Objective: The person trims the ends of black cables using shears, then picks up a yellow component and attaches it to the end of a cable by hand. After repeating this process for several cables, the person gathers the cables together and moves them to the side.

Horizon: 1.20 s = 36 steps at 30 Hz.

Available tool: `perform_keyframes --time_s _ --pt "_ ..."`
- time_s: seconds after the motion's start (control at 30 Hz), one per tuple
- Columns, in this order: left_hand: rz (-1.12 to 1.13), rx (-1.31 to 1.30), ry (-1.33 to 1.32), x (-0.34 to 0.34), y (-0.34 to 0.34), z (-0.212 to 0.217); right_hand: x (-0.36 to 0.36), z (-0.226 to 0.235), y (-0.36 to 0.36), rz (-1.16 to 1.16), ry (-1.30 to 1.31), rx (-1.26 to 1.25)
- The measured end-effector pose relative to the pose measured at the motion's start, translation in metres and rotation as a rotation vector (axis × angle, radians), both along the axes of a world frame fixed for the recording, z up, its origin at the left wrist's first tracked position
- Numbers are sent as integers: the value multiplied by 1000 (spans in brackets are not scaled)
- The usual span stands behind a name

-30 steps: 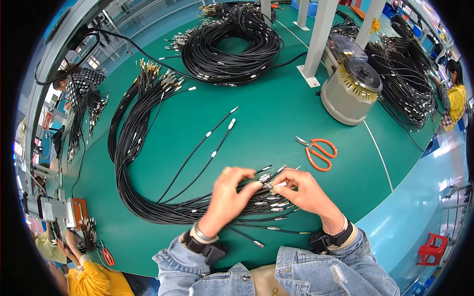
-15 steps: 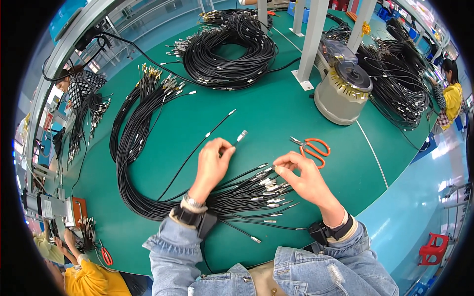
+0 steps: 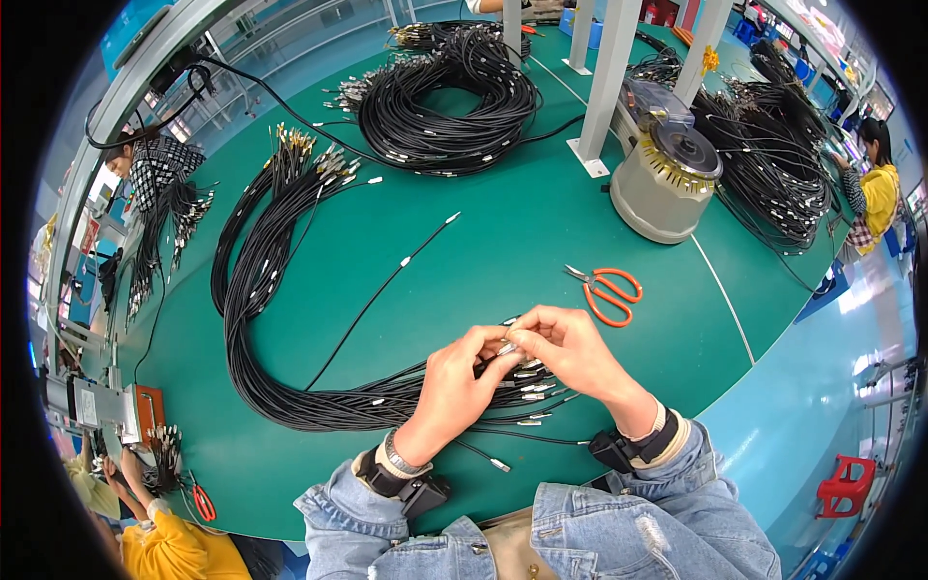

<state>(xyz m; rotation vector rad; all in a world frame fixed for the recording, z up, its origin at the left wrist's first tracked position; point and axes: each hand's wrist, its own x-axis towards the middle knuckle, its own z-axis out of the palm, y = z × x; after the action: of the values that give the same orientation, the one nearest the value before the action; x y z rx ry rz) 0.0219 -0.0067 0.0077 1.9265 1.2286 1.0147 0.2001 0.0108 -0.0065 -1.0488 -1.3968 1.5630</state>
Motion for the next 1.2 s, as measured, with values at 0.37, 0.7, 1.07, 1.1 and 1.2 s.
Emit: perform_keyframes --time_s 0.37,0.7,1.07,1.1,1.2 --pt "19 7 -37 -1 8 -12 5 -1 6 -92 35 42" --pt "55 9 -19 5 9 -19 33 4 11 -207 52 94" --pt "46 -115 -44 4 9 -31 225 59 69 -989 -360 397" --pt "39 -114 -47 5 10 -31 233 62 74 -1020 -392 352" --pt "55 -135 -75 5 9 -30 240 63 85 -880 -427 213"
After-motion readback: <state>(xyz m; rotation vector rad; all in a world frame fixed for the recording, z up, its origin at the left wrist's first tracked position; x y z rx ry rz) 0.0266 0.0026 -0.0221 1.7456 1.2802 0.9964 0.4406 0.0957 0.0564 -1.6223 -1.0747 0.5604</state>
